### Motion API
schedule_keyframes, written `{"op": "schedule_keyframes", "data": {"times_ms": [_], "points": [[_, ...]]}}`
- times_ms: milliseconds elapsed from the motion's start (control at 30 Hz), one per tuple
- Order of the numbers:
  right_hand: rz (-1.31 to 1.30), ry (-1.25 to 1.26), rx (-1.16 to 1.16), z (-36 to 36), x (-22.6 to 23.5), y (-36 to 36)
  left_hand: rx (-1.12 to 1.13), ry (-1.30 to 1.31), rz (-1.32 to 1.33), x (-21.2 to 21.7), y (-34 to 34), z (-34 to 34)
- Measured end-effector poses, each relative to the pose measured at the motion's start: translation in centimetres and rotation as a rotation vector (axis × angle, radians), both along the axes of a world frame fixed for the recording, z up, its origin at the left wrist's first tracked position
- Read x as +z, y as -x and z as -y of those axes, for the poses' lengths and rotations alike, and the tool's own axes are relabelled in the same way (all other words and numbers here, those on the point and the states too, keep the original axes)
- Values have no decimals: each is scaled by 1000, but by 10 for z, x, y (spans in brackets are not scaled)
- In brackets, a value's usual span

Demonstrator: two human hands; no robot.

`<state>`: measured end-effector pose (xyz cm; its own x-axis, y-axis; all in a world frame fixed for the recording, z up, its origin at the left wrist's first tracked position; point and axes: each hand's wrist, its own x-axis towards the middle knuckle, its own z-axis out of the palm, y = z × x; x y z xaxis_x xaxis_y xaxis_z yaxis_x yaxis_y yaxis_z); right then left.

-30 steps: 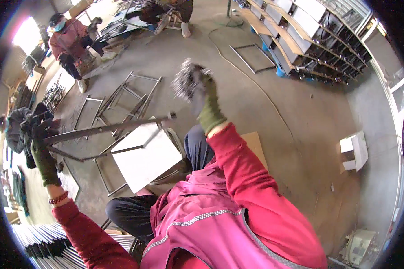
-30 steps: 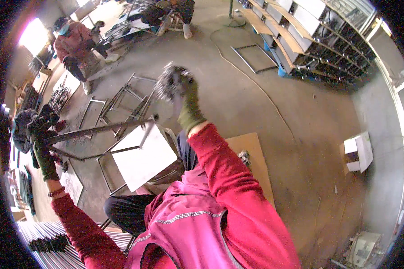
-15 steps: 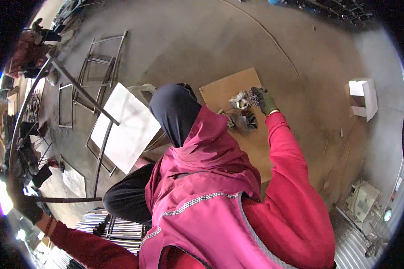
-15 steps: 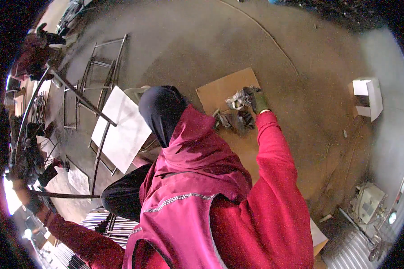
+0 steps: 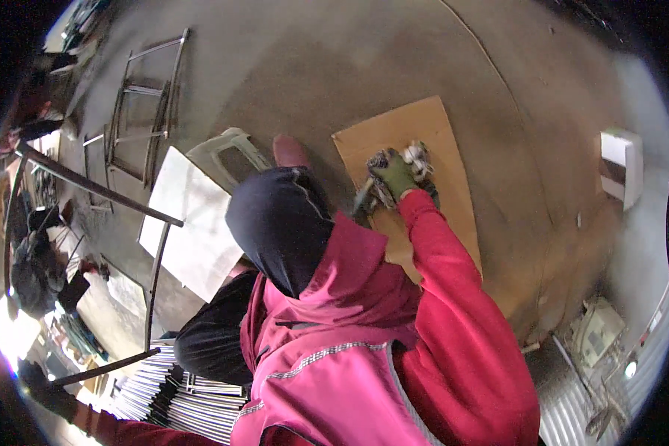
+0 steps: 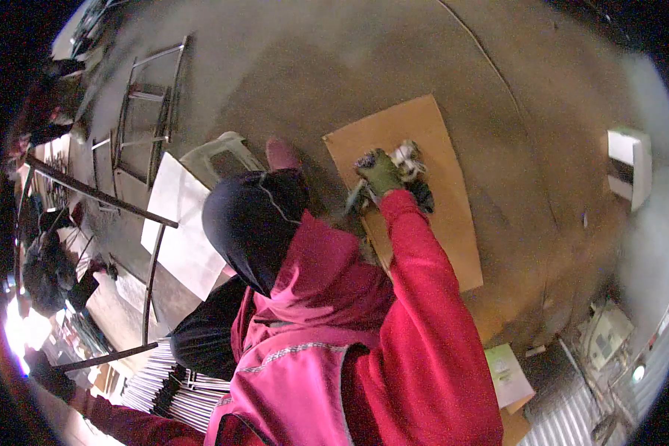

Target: Clean or polish metal furniture frames using steel wool to remove residues or prepare for further finishing.

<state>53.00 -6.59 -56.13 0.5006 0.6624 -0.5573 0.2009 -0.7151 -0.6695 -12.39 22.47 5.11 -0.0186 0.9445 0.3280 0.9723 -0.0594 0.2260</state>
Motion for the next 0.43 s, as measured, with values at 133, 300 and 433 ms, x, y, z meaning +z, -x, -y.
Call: {"op": "schedule_keyframes", "data": {"times_ms": [133,300,433], "points": [[68,-525,-443,70,-71,-56,-252,-157,-564,-33,85,-41],[-138,226,-57,87,-49,-104,-73,-280,91,-46,-89,12],[-22,802,237,90,-161,-101,-102,-322,375,-49,-97,22]]}}
